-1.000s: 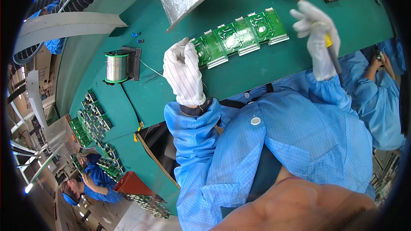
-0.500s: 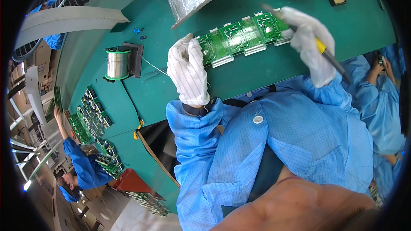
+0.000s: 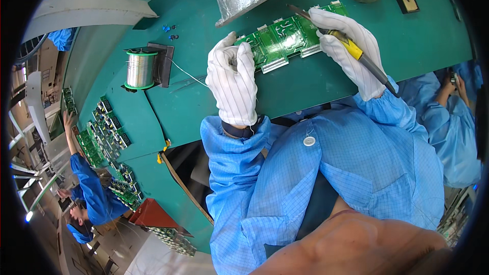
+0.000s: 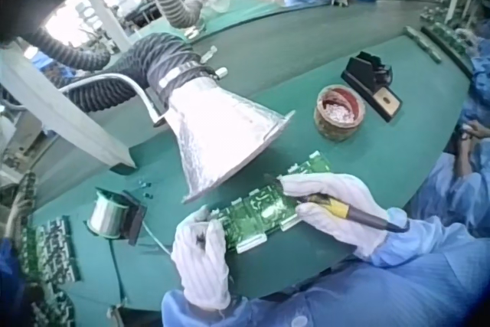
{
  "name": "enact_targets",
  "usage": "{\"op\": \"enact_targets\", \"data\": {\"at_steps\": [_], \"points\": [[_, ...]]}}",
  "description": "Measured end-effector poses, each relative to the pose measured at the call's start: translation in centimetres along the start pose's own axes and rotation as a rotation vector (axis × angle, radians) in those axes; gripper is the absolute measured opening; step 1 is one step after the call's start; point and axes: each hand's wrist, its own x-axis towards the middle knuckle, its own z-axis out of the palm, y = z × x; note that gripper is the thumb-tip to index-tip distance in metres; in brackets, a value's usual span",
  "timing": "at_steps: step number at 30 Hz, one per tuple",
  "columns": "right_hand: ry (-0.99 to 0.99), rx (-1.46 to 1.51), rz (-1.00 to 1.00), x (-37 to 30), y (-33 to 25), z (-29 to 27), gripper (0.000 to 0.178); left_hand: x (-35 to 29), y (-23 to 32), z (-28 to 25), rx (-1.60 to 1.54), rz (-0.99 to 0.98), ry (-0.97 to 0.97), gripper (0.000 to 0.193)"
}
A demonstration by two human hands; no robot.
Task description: Soldering electronic components onto printed circuit boards at an assembly line workbench.
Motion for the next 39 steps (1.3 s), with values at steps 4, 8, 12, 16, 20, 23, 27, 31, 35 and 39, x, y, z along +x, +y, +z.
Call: {"op": "enact_targets", "data": {"at_steps": [4,8,12,16,20,23,27,31,35,39], "points": [[-0.001,-0.036,-0.041,-0.6,-0.5,-0.1,0.023,0.0,0.0,0.2,0.0,-0.028,-0.017,0.023],[-0.032,-0.376,-0.282,-0.8,-1.4,-0.7,0.02,-0.1,-0.1,0.1,0.026,-0.004,0.004,0.02],[-0.033,-0.273,-0.113,-1.8,-1.9,-0.3,0.017,-0.2,0.6,0.9,0.132,0.105,0.122,0.012],[-0.046,-0.206,-0.068,-1.6,-2.1,-0.3,0.016,-0.3,0.9,1.0,0.272,0.323,0.179,0.014],[-0.115,-0.287,-0.198,-0.9,-2.5,-0.3,0.015,-0.4,0.8,1.1,0.284,0.366,0.138,0.016],[-0.121,-0.324,-0.235,-0.9,-2.6,-0.4,0.015,-0.5,1.2,1.1,0.32,0.382,0.118,0.017],[-0.133,-0.337,-0.241,-0.8,-2.6,-0.4,0.015,-0.4,0.9,1.2,0.312,0.382,0.095,0.017],[-0.126,-0.353,-0.228,-0.8,-2.7,-0.2,0.016,-0.2,0.9,1.2,0.27,0.368,0.072,0.017],[-0.123,-0.332,-0.209,-0.7,-2.7,0.0,0.015,-0.3,0.8,1.2,0.304,0.371,0.077,0.017],[-0.138,-0.351,-0.117,-1.0,-2.8,0.0,0.014,-0.4,1.3,1.1,0.378,0.374,0.064,0.018]]}}
